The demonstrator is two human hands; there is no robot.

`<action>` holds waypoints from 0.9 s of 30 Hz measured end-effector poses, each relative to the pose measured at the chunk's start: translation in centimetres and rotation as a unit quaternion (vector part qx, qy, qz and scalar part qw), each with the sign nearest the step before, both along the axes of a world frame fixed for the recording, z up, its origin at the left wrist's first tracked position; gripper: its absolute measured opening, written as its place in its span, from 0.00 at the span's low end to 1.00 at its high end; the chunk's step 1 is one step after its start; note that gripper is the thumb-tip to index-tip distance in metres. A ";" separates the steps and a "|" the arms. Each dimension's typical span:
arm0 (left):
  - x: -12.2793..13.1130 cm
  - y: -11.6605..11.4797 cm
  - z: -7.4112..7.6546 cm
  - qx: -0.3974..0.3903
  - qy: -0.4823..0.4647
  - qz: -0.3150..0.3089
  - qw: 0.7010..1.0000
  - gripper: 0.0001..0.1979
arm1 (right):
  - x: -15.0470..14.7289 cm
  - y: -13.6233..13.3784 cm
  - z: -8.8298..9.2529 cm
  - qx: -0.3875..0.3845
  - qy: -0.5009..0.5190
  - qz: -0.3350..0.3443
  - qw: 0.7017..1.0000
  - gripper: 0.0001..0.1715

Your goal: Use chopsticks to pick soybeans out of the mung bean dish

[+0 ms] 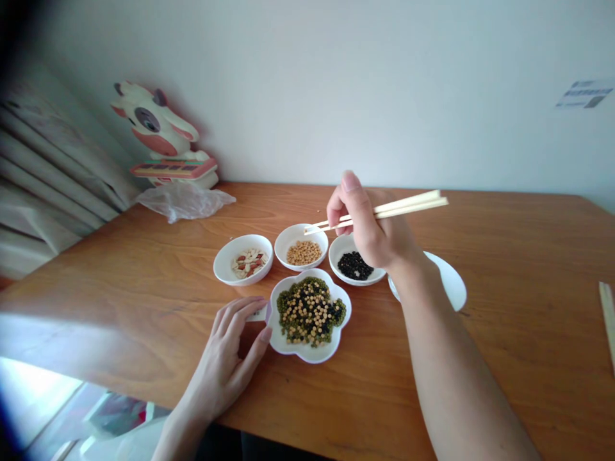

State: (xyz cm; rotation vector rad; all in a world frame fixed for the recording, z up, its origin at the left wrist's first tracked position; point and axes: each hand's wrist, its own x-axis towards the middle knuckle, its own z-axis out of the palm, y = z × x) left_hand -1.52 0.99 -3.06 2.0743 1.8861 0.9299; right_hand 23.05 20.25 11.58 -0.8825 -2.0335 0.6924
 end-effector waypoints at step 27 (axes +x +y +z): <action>0.1 0.0 0.1 -0.006 -0.012 -0.002 1.000 0.21 | -3.5 -1.8 -1.4 -0.145 -0.183 0.178 0.956 0.41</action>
